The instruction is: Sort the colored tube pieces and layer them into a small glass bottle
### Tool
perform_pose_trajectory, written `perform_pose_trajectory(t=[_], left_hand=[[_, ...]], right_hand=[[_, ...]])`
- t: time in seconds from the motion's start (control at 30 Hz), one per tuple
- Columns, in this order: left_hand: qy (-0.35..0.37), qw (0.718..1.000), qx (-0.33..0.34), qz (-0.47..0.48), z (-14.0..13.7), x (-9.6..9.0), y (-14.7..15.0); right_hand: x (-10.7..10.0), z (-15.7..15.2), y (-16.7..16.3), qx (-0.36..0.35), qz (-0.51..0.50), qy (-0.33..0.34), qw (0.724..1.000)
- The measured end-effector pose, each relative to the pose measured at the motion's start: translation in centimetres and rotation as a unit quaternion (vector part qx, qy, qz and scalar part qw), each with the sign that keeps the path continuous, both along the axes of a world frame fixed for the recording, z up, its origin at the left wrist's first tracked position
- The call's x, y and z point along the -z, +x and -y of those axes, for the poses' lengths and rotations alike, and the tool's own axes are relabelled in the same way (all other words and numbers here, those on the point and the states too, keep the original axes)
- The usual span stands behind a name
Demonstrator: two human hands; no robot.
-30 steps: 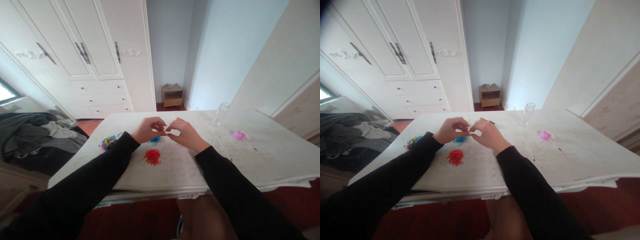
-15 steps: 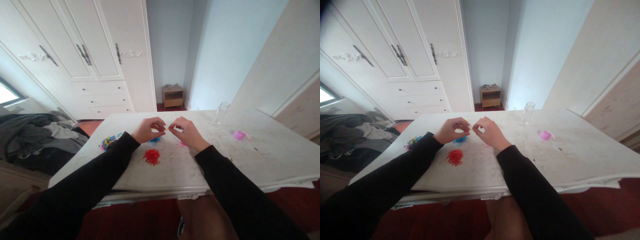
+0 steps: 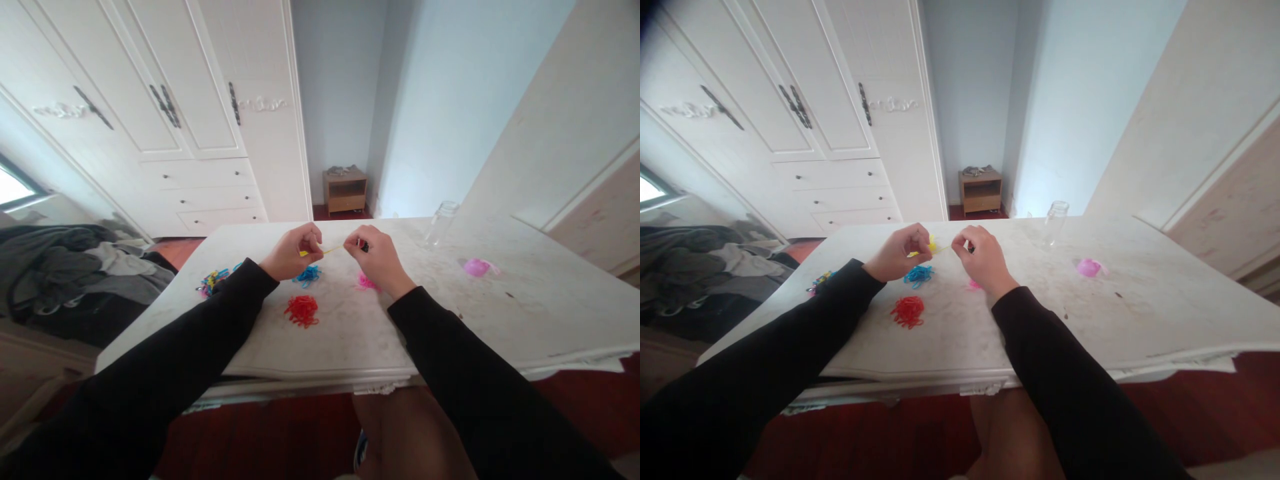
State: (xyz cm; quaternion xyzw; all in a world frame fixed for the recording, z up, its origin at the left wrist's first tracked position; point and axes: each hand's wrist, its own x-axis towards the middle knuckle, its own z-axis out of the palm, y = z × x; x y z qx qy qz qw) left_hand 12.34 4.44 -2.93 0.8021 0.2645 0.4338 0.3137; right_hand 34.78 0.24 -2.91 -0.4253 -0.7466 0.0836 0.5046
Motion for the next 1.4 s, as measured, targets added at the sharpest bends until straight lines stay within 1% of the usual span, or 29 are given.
perform_pose_trajectory(t=[0.1,0.17,0.23,0.37,0.43,0.53,0.6,0.67,0.8,0.93,1.2,1.4], left_hand=[[-0.037,0.999,0.002,0.002,-0.3,0.0,-0.2],[-0.054,0.998,0.008,0.003,-0.3,0.1,-0.1],[-0.060,0.998,0.012,0.010,-0.2,0.1,0.1],[-0.045,0.999,0.007,0.022,-0.2,0.3,0.2],[-0.015,0.999,-0.032,0.020,-0.7,0.3,-0.3],[0.035,0.989,-0.146,0.006,-1.7,0.4,-1.3],[0.047,0.976,-0.213,-0.009,-2.4,0.6,-2.0],[0.040,0.969,-0.244,-0.030,-2.9,0.8,-2.4],[0.016,0.965,-0.249,-0.080,-3.3,1.4,-2.6],[0.000,0.960,-0.259,-0.107,-3.6,1.8,-2.6],[-0.019,0.957,-0.265,-0.115,-3.6,1.9,-2.8],[-0.008,0.952,-0.284,-0.116,-3.6,1.7,-2.8]], right_hand=[[0.0,-0.2,0.5,0.071,-0.091,-0.003,0.993],[0.0,-0.3,0.7,0.093,-0.122,-0.007,0.988],[0.1,-0.2,0.5,0.080,-0.109,-0.011,0.991],[0.4,-0.3,0.0,0.016,-0.049,-0.016,0.999],[0.5,-0.4,0.1,0.020,-0.057,-0.019,0.998],[0.8,-0.7,0.6,0.048,-0.073,-0.011,0.996],[0.9,-0.8,0.8,0.049,-0.063,-0.006,0.997],[1.0,-0.8,0.8,0.045,-0.049,-0.004,0.998],[1.0,-0.7,0.7,0.038,-0.029,-0.004,0.999],[1.0,-0.8,0.7,0.032,-0.023,-0.011,0.999],[1.1,-0.7,0.7,0.026,-0.020,-0.016,0.999],[1.0,-0.7,0.7,0.021,-0.018,-0.020,0.999]])
